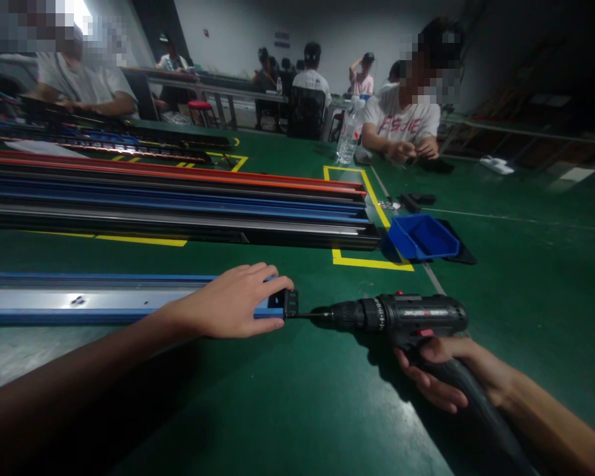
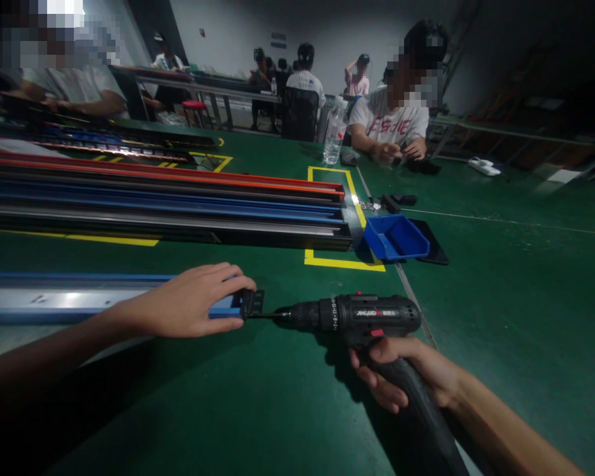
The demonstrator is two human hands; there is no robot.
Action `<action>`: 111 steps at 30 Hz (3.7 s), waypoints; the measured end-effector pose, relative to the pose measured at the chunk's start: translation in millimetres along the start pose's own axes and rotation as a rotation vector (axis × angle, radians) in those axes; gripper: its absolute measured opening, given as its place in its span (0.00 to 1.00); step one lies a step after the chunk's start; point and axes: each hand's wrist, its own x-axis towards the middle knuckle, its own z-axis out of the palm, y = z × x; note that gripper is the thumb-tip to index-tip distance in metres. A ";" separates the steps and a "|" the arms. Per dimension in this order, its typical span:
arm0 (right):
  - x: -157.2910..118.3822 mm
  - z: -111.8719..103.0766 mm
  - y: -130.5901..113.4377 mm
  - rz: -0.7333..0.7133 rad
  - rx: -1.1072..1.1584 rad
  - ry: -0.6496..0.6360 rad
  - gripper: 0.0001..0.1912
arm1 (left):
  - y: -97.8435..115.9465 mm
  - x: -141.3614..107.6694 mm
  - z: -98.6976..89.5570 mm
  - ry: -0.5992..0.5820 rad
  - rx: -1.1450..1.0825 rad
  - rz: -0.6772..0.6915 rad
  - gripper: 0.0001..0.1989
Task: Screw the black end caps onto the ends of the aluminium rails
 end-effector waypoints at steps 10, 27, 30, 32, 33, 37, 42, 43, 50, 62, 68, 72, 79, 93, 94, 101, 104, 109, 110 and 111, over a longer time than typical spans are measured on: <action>-0.7 0.8 -0.7 0.002 0.007 -0.004 0.17 | -4.0 -0.1 3.6 0.023 -0.014 0.022 0.24; -0.2 0.9 -0.5 -0.022 0.045 -0.048 0.16 | -2.8 -0.2 -1.5 -0.025 -0.058 0.019 0.24; -0.3 1.8 -2.0 -0.012 0.043 -0.057 0.16 | -2.6 0.5 -1.2 -0.014 -0.057 0.025 0.22; -0.5 2.6 -2.8 -0.007 0.041 -0.054 0.16 | -2.5 1.2 0.2 -0.008 -0.043 0.019 0.22; -0.6 2.8 -3.1 -0.003 0.042 -0.049 0.16 | -2.5 1.6 0.9 -0.007 -0.037 0.015 0.22; -0.5 3.0 -2.6 -0.004 0.044 -0.054 0.16 | -2.2 3.1 1.7 -0.014 -0.033 0.011 0.22; 0.3 2.7 -1.5 -0.012 0.053 -0.054 0.15 | -1.3 3.4 -0.9 -0.030 -0.032 -0.016 0.21; 0.5 2.6 -1.4 -0.008 0.055 -0.050 0.15 | -1.2 3.4 -1.1 -0.032 -0.032 -0.017 0.21; 0.9 1.0 0.4 -0.001 0.030 -0.028 0.16 | -1.4 3.2 -0.3 -0.024 -0.040 -0.009 0.21; -1.5 0.0 1.3 -0.001 0.042 -0.020 0.15 | -2.5 3.2 0.5 -0.035 -0.037 0.002 0.22; -0.2 3.1 0.9 -0.013 0.070 -0.027 0.14 | -2.8 3.1 1.0 -0.034 -0.037 -0.001 0.22; -0.2 3.8 1.2 -0.005 0.069 -0.017 0.14 | -2.2 3.4 0.9 -0.031 -0.035 -0.005 0.21; -0.1 2.7 -0.8 0.016 0.045 0.020 0.14 | -2.5 2.7 1.3 -0.028 -0.033 -0.016 0.21; -0.3 0.3 2.8 -0.006 0.018 0.019 0.14 | -2.6 3.3 1.4 0.004 -0.044 0.007 0.21; -0.4 0.5 2.7 -0.008 0.018 0.022 0.14 | -2.5 3.2 1.4 0.006 -0.044 0.008 0.21; -1.4 1.1 2.5 0.006 0.016 0.042 0.14 | -1.9 3.3 1.2 -0.006 -0.036 0.004 0.21; -1.2 0.9 2.3 0.015 0.013 0.036 0.14 | -2.4 3.3 1.6 -0.012 -0.040 0.001 0.21; 0.2 1.1 2.3 -0.010 0.026 0.026 0.15 | -3.2 3.0 1.7 -0.012 -0.046 0.003 0.21; 0.4 1.6 2.1 -0.011 0.025 0.027 0.15 | -3.2 3.0 1.6 -0.012 -0.045 0.001 0.21; 0.6 2.4 1.9 -0.011 0.026 0.024 0.15 | -3.2 2.9 1.5 -0.012 -0.044 0.000 0.21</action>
